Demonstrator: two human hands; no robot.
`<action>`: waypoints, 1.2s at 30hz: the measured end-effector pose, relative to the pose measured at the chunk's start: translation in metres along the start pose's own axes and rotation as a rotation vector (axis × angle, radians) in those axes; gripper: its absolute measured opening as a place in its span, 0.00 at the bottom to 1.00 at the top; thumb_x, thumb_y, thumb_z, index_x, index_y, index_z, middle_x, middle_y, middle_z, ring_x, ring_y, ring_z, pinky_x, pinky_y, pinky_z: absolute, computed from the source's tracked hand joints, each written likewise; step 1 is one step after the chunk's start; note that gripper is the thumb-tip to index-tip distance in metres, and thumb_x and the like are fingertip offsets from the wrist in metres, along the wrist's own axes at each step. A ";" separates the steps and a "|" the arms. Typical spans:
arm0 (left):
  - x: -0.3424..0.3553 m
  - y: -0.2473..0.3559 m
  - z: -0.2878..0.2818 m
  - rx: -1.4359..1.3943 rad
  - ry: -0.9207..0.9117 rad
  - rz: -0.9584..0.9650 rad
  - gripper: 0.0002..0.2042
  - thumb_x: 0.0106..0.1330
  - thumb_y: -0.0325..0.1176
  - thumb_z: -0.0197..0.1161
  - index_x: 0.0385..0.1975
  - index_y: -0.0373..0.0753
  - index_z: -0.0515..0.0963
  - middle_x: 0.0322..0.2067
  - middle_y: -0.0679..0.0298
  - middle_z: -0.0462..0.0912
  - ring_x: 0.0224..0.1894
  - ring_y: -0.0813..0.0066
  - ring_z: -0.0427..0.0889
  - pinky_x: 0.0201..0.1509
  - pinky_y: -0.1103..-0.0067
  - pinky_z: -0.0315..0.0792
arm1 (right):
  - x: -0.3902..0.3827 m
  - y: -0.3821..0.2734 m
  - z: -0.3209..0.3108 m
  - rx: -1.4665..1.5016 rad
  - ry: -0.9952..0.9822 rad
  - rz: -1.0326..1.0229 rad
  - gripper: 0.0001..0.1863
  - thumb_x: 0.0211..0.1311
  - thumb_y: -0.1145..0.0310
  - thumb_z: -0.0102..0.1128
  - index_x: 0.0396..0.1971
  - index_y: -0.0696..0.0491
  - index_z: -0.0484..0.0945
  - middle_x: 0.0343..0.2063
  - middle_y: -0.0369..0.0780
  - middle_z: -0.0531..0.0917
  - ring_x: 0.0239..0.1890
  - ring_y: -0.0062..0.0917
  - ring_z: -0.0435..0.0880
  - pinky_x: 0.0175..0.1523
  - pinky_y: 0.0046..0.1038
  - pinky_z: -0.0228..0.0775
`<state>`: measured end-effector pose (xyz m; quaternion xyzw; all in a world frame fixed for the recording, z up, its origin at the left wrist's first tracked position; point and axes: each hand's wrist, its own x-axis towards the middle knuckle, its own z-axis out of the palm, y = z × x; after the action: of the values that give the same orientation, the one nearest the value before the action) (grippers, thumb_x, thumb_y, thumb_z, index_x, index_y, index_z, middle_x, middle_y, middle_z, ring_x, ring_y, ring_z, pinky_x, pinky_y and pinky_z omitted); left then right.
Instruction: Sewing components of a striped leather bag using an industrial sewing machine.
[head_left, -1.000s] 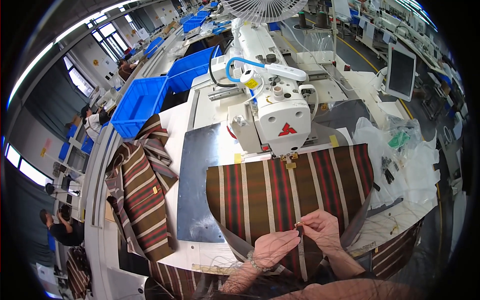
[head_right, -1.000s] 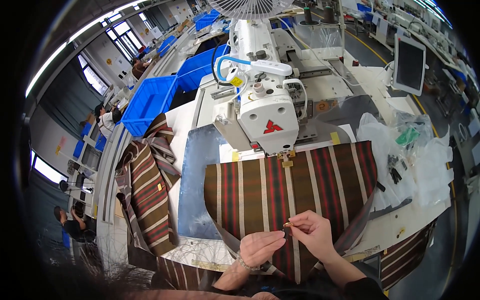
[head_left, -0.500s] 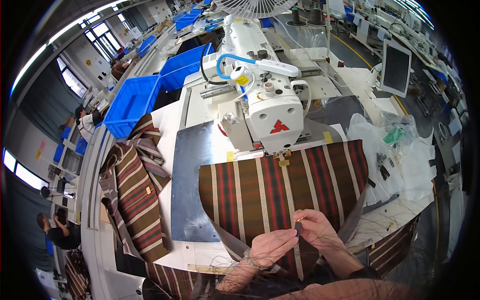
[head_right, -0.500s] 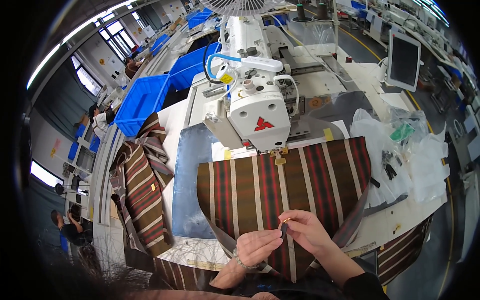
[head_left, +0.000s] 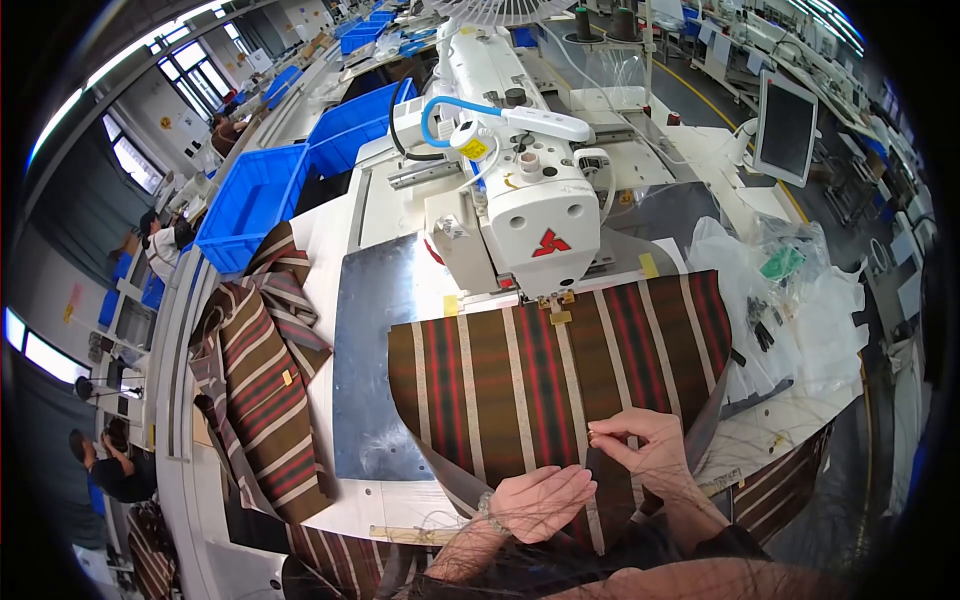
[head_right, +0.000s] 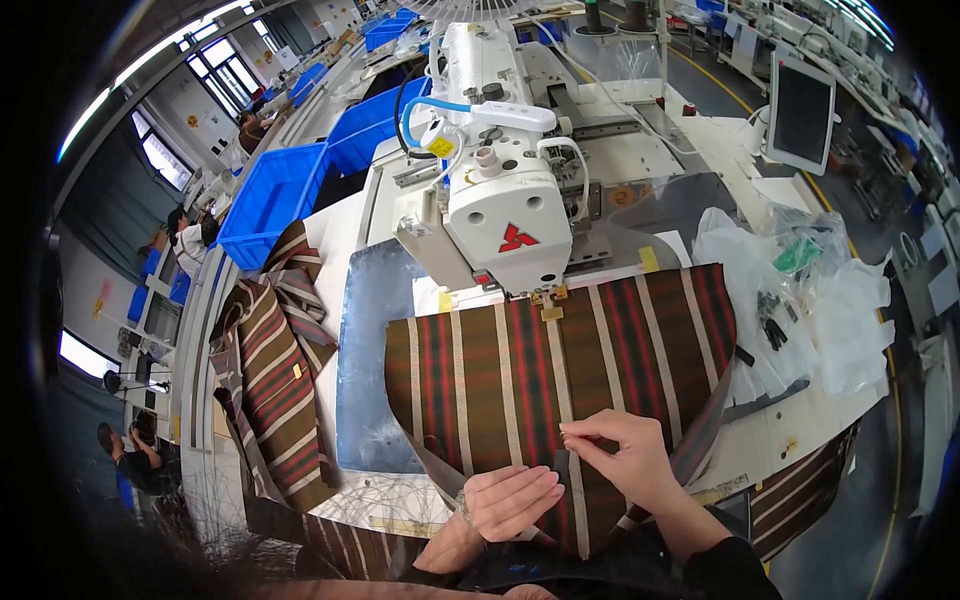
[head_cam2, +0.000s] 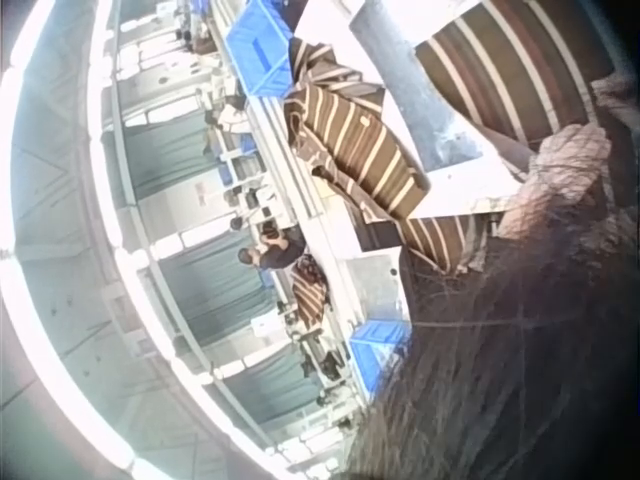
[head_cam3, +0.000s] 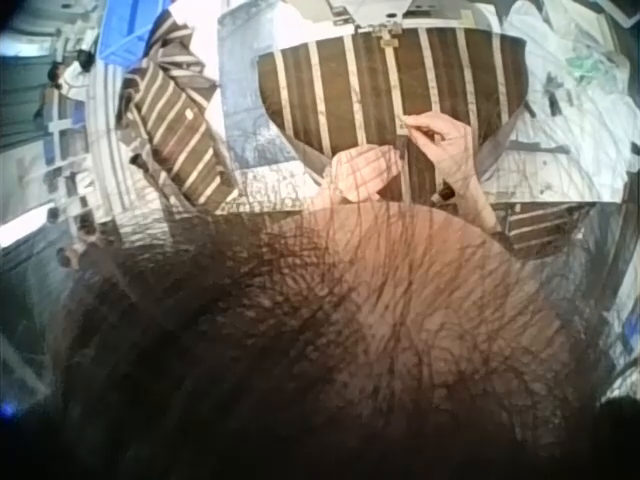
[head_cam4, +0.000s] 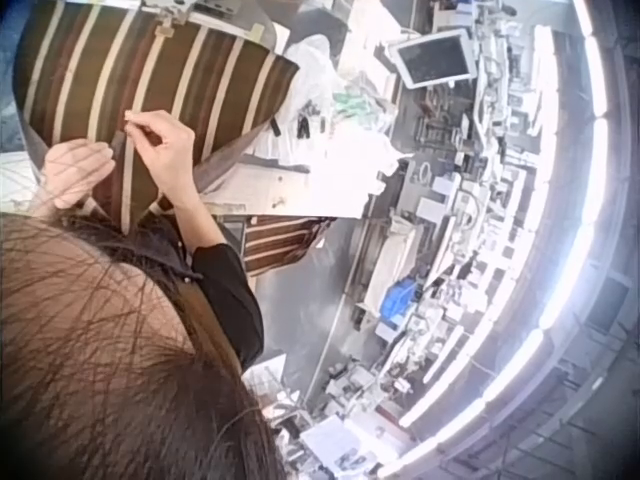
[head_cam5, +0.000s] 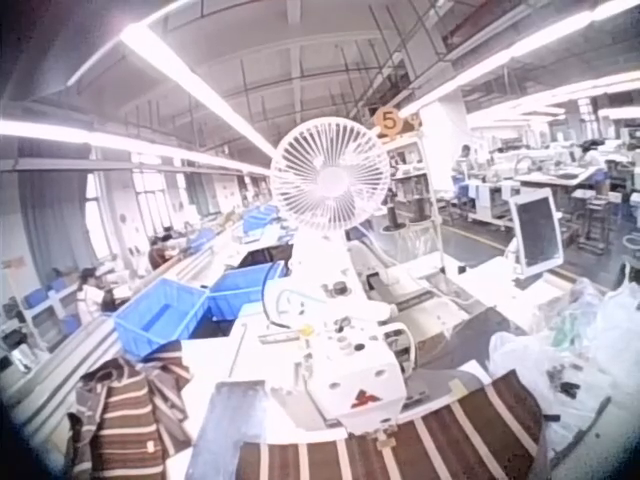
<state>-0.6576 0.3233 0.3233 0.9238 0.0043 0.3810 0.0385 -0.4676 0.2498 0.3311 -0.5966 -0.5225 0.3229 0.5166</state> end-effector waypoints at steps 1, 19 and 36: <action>0.000 -0.001 -0.001 -0.008 0.002 0.005 0.09 0.52 0.27 0.60 0.33 0.37 0.83 0.37 0.60 0.84 0.41 0.71 0.84 0.44 0.80 0.77 | -0.001 0.000 0.002 0.001 0.000 0.002 0.11 0.50 0.83 0.62 0.36 0.60 0.80 0.30 0.39 0.84 0.33 0.21 0.84 0.39 0.19 0.75; 0.002 -0.001 0.003 -0.021 0.032 0.026 0.10 0.50 0.26 0.60 0.33 0.34 0.82 0.37 0.57 0.83 0.40 0.67 0.84 0.45 0.76 0.79 | -0.004 -0.010 0.001 0.002 -0.015 -0.121 0.10 0.47 0.84 0.62 0.32 0.58 0.81 0.30 0.40 0.82 0.33 0.26 0.83 0.37 0.20 0.73; 0.005 -0.022 0.021 -1.122 0.343 -1.074 0.16 0.57 0.18 0.64 0.46 0.30 0.76 0.32 0.60 0.83 0.35 0.79 0.82 0.40 0.83 0.77 | 0.000 0.000 0.021 0.568 0.061 0.194 0.10 0.53 0.84 0.59 0.37 0.64 0.79 0.29 0.38 0.81 0.33 0.17 0.81 0.38 0.17 0.74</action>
<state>-0.6386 0.3443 0.3107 0.5668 0.2625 0.3925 0.6752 -0.4874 0.2558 0.3252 -0.4846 -0.3361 0.4860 0.6450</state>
